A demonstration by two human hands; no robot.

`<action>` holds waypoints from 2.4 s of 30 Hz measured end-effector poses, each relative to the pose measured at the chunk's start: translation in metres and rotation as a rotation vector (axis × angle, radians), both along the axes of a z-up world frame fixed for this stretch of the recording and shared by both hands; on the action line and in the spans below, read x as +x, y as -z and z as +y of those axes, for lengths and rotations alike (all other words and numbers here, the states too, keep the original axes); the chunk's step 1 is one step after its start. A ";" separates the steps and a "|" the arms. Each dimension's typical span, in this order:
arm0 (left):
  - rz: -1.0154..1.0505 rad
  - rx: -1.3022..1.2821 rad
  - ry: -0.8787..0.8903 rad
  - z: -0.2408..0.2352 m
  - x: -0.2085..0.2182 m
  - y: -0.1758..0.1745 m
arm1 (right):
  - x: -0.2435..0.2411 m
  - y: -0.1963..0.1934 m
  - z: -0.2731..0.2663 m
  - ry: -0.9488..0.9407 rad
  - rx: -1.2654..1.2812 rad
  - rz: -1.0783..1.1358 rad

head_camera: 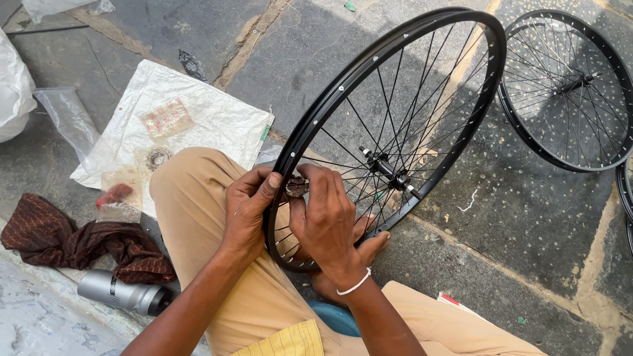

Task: The person sits on the ground and uses a small tool to tighten the spoke nipples on a bicycle wheel. They rotate the wheel to access different spokes and continue the adjustment process.

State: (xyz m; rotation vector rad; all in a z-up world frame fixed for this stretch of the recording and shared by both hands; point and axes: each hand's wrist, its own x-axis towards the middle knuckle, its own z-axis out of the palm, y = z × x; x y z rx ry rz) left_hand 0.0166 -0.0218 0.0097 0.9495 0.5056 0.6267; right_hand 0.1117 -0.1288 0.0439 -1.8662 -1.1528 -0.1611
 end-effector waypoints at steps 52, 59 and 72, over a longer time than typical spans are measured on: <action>-0.025 0.072 -0.062 0.012 0.003 -0.001 | 0.004 -0.010 0.015 -0.012 0.035 0.088; -0.008 0.078 -0.045 0.016 0.003 0.004 | -0.003 -0.012 0.000 0.008 0.234 0.043; -0.005 0.072 -0.070 0.014 0.002 0.002 | -0.002 -0.003 -0.004 -0.023 0.175 0.066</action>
